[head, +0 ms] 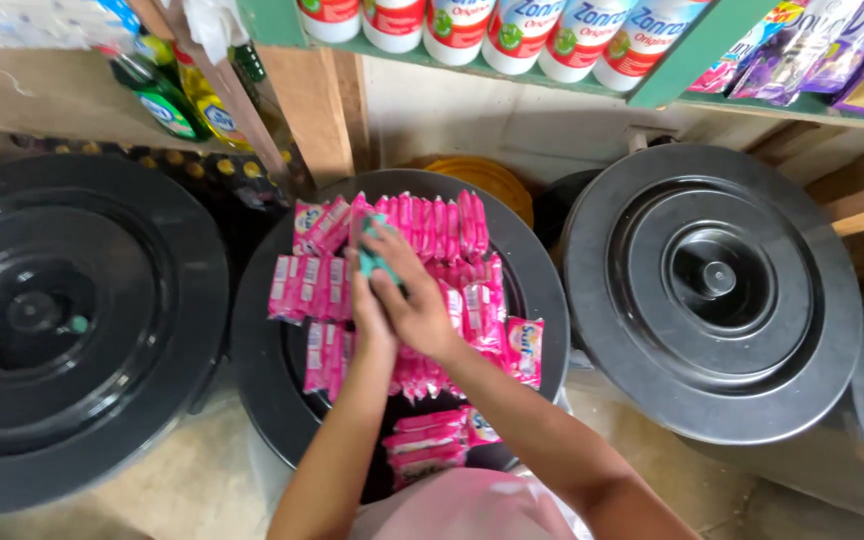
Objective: The person wipes detergent packets with a cloth and places them onto a shelf in a small grocery store.
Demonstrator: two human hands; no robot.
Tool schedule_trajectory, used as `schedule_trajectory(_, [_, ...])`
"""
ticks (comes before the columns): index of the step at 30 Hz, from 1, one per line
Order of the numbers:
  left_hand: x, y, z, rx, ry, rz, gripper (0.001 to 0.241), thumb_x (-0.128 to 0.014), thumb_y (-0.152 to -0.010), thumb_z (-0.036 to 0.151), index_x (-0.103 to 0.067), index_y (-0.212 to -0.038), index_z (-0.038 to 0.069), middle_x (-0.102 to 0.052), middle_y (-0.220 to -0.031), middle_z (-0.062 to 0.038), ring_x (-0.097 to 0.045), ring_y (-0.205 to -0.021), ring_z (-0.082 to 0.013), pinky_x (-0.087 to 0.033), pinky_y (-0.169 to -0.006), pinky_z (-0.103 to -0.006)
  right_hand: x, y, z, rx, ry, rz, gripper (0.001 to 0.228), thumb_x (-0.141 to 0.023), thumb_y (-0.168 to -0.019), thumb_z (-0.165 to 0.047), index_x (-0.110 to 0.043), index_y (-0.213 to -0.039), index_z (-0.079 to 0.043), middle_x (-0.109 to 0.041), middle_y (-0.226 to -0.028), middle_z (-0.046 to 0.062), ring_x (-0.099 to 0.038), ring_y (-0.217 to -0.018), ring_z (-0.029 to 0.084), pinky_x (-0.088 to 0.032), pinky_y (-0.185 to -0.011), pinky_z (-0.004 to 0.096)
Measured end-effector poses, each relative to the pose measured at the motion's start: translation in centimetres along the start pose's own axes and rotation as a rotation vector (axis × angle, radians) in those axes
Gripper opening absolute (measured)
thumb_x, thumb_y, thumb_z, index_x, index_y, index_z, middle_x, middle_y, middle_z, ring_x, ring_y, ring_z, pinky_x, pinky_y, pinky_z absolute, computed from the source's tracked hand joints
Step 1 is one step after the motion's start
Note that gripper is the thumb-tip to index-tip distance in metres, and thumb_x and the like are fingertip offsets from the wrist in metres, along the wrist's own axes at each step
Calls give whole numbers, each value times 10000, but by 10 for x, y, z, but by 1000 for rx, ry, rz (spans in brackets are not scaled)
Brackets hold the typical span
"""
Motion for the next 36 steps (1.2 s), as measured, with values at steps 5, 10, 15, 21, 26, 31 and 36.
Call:
schedule_trajectory(5, [23, 6, -30, 69, 139, 53, 595, -342, -1120, 405, -287, -1636, 114, -414, -1596, -157, -431, -1445, -275, -353, -1185, -392, -6, -2, -7, 41, 197, -6, 386, -543, -1063, -70, -576, -1443, -6, -471, -1613, 199, -357, -1569, 350, -249, -1295, 436])
schedule_trajectory(10, [85, -14, -125, 264, 765, 22, 587, -491, -1075, 281, -341, -1612, 98, -411, -1611, -93, -358, -1500, -192, -280, -1225, -344, 6, -6, -12, 30, 72, 96, 360, -523, -1062, -29, -576, -1417, -3, -490, -1588, 191, -430, -1525, 339, -333, -1249, 424])
schedule_trajectory(15, [9, -8, -99, 196, 1579, -44, 580, -551, -1018, 165, -425, -1582, 125, -451, -1612, -82, -352, -1519, -199, -252, -1267, -346, 7, -2, -6, 6, 46, 101, 369, -533, -1047, -19, -581, -1412, 5, -498, -1576, 195, -443, -1507, 335, -342, -1233, 419])
schedule_trajectory(21, [59, -3, -72, 100, 298, -7, 553, -452, -1080, 284, -379, -1586, 70, -505, -1550, -103, -455, -1450, -239, -359, -1204, -366, 3, 7, -3, 56, 85, 96, 369, -573, -1032, -22, -606, -1399, -1, -538, -1542, 197, -478, -1494, 327, -356, -1240, 401])
schedule_trajectory(26, [26, -3, -21, 43, -21, 84, 610, -366, -1111, 394, -381, -1583, 8, -477, -1525, -193, -466, -1399, -302, -382, -1154, -415, 3, 2, -3, 61, 64, 105, 370, -586, -1028, -27, -605, -1398, -15, -537, -1543, 192, -490, -1479, 311, -368, -1226, 385])
schedule_trajectory(31, [13, 1, -2, -24, -103, 24, 637, -396, -1098, 412, -333, -1605, 32, -422, -1604, -171, -423, -1473, -281, -353, -1205, -394, 0, 7, 1, 9, 114, 109, 385, -576, -1027, -20, -606, -1411, -17, -534, -1548, 197, -476, -1483, 301, -348, -1224, 381])
schedule_trajectory(36, [0, 5, 21, -65, -220, 59, 643, -396, -1097, 422, -326, -1606, 37, -403, -1619, -157, -407, -1486, -266, -339, -1213, -383, 0, 5, 0, 1, 126, 99, 383, -577, -1023, -36, -604, -1404, -19, -533, -1555, 177, -496, -1473, 281, -379, -1212, 368])
Point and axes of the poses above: each hand's wrist, its own y-axis away from the middle knuckle, its own x-axis out of the back of the hand, z = x × y, the point moved 10 cm from there along -y, towards the middle knuckle
